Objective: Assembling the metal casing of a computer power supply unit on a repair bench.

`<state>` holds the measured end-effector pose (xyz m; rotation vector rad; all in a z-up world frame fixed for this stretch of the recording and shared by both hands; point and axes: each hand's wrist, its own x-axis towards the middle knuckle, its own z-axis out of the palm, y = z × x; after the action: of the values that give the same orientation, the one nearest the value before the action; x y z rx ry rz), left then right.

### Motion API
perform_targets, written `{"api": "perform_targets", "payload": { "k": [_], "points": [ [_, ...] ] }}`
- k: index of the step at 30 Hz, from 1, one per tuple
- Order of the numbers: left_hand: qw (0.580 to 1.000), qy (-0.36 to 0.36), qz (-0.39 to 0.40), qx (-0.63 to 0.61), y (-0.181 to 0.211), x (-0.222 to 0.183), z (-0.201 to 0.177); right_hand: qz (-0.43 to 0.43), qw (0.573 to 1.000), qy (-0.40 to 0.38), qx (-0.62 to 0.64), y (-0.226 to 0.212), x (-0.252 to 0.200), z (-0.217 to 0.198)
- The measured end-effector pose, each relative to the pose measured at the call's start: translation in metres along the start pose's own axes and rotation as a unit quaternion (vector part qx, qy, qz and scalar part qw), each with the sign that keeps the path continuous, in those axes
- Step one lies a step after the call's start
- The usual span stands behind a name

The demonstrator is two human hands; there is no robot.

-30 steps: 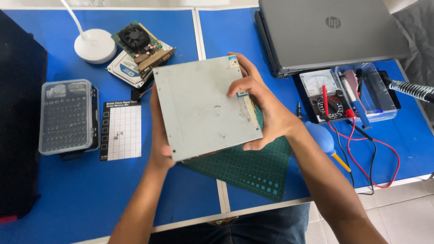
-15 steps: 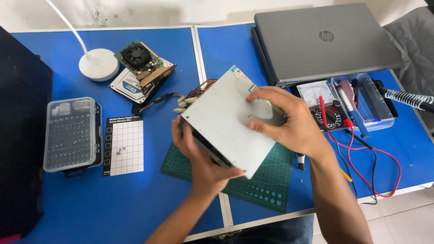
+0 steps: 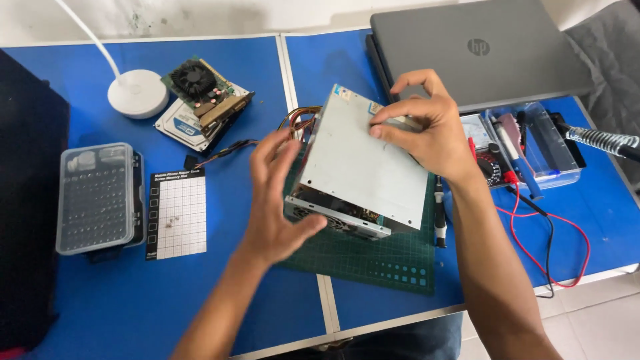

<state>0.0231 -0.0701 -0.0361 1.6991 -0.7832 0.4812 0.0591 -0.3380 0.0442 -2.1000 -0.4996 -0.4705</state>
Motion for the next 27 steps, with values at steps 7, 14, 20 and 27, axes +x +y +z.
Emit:
{"api": "perform_targets", "payload": {
  "k": [7, 14, 20, 27],
  "points": [
    [0.981, -0.146, -0.019, -0.128, 0.000, 0.036, -0.009, 0.018, 0.999, 0.031, 0.005, 0.015, -0.007, 0.000],
    [0.959, -0.169, -0.047, -0.223, 0.006, 0.035, -0.012, -0.039, 0.988, 0.127, 0.082, -0.017, -0.055, 0.024],
    [0.932, -0.181, -0.088, -0.301, 0.008, 0.035, -0.017, -0.069, 0.995, 0.044, 0.053, -0.009, -0.092, 0.027],
    [0.936, -0.070, -0.100, -0.330, 0.008, 0.031, -0.005, -0.079, 0.994, 0.026, 0.070, 0.004, -0.090, 0.028]
  ]
}}
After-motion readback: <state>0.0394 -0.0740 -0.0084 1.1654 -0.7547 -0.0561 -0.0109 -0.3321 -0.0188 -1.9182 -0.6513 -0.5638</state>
